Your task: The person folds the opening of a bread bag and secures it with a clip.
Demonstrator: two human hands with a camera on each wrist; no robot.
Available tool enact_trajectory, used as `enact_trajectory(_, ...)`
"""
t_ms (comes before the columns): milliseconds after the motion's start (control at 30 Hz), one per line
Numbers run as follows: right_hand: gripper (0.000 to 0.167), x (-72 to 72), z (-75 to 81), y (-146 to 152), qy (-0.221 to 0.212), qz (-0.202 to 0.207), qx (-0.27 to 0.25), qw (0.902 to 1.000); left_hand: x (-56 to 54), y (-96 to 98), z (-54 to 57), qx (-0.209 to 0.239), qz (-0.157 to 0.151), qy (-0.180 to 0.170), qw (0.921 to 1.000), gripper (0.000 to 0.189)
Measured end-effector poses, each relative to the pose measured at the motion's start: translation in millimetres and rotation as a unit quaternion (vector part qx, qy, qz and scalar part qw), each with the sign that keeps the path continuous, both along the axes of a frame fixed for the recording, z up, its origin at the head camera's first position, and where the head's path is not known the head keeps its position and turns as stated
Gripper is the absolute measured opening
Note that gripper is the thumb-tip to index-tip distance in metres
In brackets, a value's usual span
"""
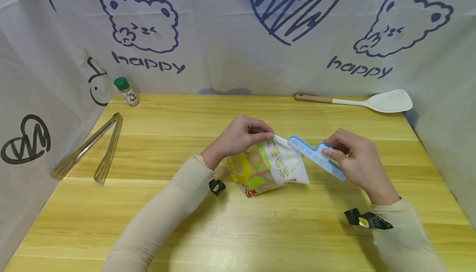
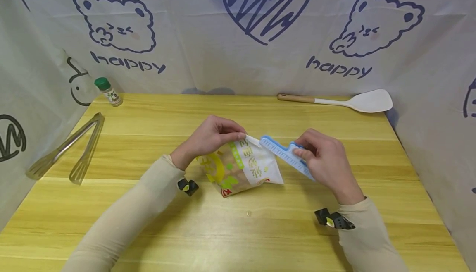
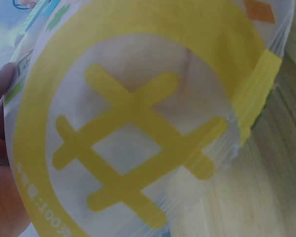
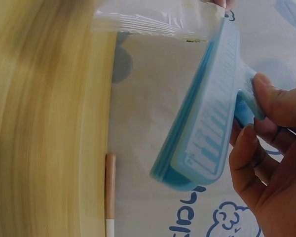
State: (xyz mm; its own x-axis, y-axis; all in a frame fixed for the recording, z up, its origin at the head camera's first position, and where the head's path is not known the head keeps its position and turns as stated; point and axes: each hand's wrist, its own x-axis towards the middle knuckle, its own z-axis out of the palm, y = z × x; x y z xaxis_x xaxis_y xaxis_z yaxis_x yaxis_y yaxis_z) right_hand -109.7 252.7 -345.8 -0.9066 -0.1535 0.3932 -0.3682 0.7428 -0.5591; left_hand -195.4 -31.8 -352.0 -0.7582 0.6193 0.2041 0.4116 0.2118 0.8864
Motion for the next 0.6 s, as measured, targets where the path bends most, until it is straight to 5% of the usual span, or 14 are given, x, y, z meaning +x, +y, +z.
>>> enact_trajectory(600, 0.008, -6.2, -2.2, -8.5, -0.022, 0.005, 0.009, 0.9997, -0.7, 3.7, -0.2, -0.018, -0.003, 0.005, 0.9998, 0.013)
